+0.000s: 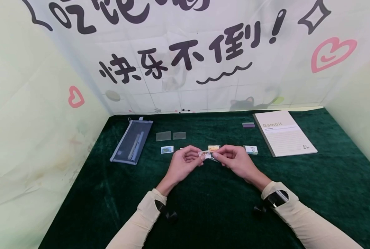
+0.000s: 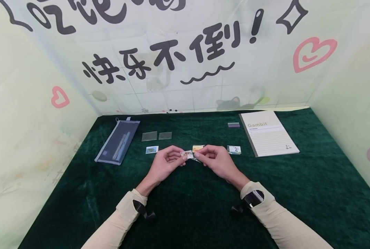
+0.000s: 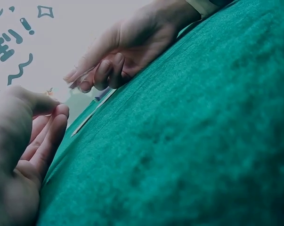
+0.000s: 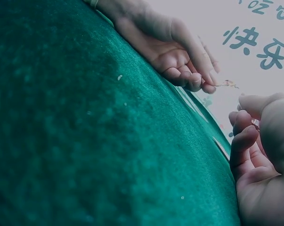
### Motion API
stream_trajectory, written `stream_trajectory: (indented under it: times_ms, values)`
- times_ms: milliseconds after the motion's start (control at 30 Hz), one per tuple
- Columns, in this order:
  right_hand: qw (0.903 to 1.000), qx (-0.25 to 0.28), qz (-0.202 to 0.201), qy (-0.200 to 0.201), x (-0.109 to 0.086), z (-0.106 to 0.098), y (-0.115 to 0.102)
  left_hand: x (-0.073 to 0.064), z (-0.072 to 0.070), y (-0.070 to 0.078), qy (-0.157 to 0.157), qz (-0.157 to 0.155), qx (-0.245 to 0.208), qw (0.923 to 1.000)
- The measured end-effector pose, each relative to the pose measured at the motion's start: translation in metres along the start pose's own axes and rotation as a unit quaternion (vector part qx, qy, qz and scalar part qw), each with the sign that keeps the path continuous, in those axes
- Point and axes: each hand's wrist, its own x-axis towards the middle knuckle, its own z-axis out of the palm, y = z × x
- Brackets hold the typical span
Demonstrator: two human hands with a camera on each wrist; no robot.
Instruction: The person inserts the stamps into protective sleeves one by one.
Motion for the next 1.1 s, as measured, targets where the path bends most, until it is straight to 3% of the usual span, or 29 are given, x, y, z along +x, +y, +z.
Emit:
stream_trajectory:
  times_ms: [367, 1100]
  values:
    - [0.9999, 0.003, -0.013, -0.003, -0.0013, 0.0006, -0.0019, 0.0001, -0.001, -0.0006, -0.027, 0.007, 0.02, 0.9994]
    - [0.9997, 0.002, -0.019, 0.018, -0.0035, 0.0012, -0.0029, -0.0009, -0.0004, 0.0013, -0.029, 0.01, 0.038, 0.9988]
